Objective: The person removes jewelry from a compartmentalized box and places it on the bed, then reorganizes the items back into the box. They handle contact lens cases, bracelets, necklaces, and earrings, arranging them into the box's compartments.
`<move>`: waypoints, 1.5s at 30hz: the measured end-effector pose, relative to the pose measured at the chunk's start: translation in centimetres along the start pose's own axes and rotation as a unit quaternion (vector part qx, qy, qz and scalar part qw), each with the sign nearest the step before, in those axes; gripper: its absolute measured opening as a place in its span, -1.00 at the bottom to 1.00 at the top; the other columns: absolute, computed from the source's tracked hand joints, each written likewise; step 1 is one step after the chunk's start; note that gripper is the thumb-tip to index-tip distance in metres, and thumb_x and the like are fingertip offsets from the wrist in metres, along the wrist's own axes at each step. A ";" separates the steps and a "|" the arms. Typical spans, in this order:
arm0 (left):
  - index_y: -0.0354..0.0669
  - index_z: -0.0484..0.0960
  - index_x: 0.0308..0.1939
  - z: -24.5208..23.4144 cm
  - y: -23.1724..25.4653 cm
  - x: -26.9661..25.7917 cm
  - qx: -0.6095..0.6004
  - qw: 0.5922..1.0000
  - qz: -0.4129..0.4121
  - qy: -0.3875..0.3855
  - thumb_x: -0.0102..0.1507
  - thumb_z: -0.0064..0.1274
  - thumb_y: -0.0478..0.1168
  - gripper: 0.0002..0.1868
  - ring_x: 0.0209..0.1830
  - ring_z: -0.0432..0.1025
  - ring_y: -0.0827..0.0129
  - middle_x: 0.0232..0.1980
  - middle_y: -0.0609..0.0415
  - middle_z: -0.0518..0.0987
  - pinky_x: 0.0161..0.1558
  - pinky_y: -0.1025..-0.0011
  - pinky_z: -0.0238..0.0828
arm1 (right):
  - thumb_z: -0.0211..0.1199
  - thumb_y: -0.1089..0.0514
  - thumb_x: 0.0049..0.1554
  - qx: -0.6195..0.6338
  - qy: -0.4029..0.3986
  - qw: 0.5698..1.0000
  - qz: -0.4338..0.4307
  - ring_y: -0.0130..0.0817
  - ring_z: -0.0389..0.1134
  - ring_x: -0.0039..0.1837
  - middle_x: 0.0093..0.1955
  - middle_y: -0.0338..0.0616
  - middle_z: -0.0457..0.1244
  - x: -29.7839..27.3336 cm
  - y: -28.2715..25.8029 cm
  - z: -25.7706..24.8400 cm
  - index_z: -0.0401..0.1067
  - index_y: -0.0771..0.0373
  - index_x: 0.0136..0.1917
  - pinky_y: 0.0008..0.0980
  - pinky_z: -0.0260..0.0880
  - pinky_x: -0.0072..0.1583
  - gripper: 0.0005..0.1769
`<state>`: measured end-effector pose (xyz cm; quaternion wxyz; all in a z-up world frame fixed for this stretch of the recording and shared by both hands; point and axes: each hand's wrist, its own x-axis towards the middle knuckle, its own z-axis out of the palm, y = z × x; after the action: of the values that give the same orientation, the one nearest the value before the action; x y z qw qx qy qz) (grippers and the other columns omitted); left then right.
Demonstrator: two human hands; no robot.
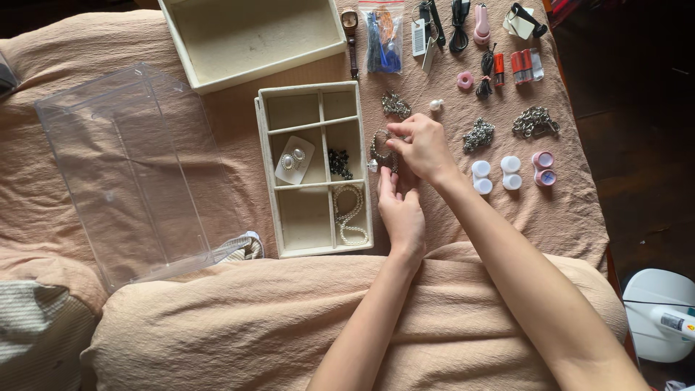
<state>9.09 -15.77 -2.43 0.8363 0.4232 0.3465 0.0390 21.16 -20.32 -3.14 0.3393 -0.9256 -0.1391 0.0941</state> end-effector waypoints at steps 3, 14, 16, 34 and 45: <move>-0.36 -0.03 0.56 0.0 -0.1 -0.2 0.016 1.000 -0.007 0.001 0.23 -0.19 -0.53 -0.20 0.56 0.17 0.09 0.57 -0.33 0.13 0.45 0.34 0.12 | 0.44 0.26 0.08 0.003 0.035 0.995 -0.097 -0.22 0.48 0.07 0.08 0.06 0.43 -0.5 -0.2 -0.7 0.60 0.26 0.14 -0.32 0.49 0.12 -0.67; -0.37 0.06 0.54 -0.3 1.9 -3.2 0.032 0.999 0.008 -0.034 0.24 -0.18 -0.53 -0.25 0.58 0.12 0.18 0.56 -0.29 0.18 0.49 0.31 0.05 | 0.29 0.35 0.15 0.143 0.068 0.986 0.050 -0.45 0.53 -0.05 -0.04 -0.06 0.47 -3.5 -2.9 -4.1 0.60 0.27 0.09 -0.48 0.55 0.01 -0.77; -0.35 0.21 0.47 -0.8 3.1 -4.2 0.070 0.997 0.011 -0.040 0.25 -0.17 -0.49 -0.35 0.47 0.26 0.20 0.45 -0.26 0.34 0.41 0.33 0.17 | 0.29 0.35 0.14 0.146 0.064 0.986 0.047 -0.45 0.52 -0.07 -0.07 -0.07 0.48 -4.6 -3.7 -3.9 0.61 0.26 0.07 -0.48 0.54 -0.01 -0.78; -0.38 0.73 -0.18 -11.9 9.3 -3.7 0.658 0.673 0.337 -0.011 0.03 0.34 -0.26 -0.67 0.29 0.25 -0.05 0.33 -0.34 0.39 0.19 0.10 0.32 | 0.37 0.29 0.09 0.027 0.048 0.995 -0.079 -0.31 0.41 -0.19 -0.10 -0.05 0.32 -13.2 -9.0 3.3 0.63 0.27 -0.04 -0.39 0.52 -0.10 -0.85; -0.39 0.69 -0.23 -12.5 7.8 -2.7 0.679 0.624 0.385 -0.042 0.12 0.16 -0.28 -0.78 0.31 0.21 -0.06 0.35 -0.36 0.34 0.21 0.03 0.27 | 0.38 0.26 0.00 -0.097 0.033 0.985 -0.139 -0.12 0.34 0.03 -0.06 -0.03 0.19 -13.9 -10.6 3.4 0.61 0.22 -0.01 -0.18 0.45 0.01 -0.76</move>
<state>1.14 -3.26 -0.27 0.2342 0.9667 0.0444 0.0931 5.08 -15.02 2.36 0.2621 -0.9285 -0.2631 0.0016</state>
